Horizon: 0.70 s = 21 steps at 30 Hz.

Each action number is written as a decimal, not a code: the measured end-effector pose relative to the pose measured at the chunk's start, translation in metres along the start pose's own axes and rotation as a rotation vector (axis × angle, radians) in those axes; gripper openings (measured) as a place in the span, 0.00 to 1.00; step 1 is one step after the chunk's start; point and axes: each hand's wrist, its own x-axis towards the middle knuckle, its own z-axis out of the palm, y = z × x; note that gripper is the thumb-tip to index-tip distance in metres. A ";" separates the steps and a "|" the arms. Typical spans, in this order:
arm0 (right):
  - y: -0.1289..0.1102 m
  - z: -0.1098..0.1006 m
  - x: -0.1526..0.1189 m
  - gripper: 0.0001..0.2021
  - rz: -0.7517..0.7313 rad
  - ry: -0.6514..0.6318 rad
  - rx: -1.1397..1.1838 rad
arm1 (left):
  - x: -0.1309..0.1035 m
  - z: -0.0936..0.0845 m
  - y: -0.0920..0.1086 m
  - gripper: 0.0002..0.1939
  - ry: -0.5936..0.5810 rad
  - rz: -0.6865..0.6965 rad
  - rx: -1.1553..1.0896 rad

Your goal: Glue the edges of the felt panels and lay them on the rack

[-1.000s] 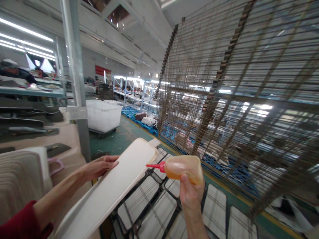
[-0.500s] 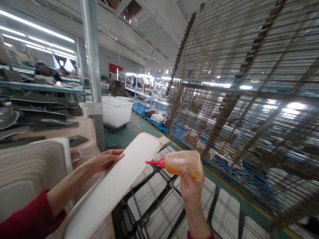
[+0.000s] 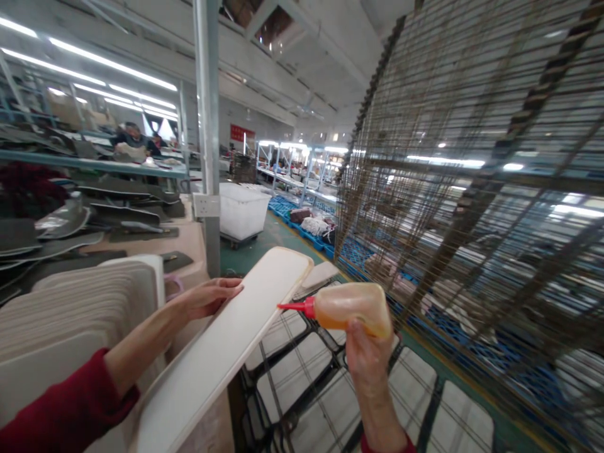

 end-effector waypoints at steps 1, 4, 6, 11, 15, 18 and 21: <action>0.001 0.002 0.000 0.15 0.009 0.016 0.027 | -0.001 -0.001 0.001 0.24 -0.006 0.002 -0.004; 0.002 0.009 -0.001 0.16 0.039 0.007 0.076 | -0.004 0.000 0.004 0.18 -0.017 0.008 -0.013; 0.003 0.012 -0.002 0.18 0.053 0.001 0.090 | -0.005 0.000 0.006 0.15 -0.009 0.006 -0.021; 0.011 0.011 -0.004 0.23 0.065 -0.022 0.074 | -0.005 -0.003 0.009 0.15 -0.022 0.001 -0.022; 0.015 0.012 -0.007 0.26 0.079 -0.095 0.075 | -0.001 -0.009 0.008 0.17 -0.004 -0.017 -0.045; 0.015 0.016 -0.010 0.26 0.067 -0.090 0.087 | 0.000 -0.012 0.010 0.20 0.005 -0.035 -0.061; 0.014 0.020 -0.013 0.26 0.077 -0.068 0.082 | -0.001 -0.012 0.013 0.20 0.002 -0.038 -0.076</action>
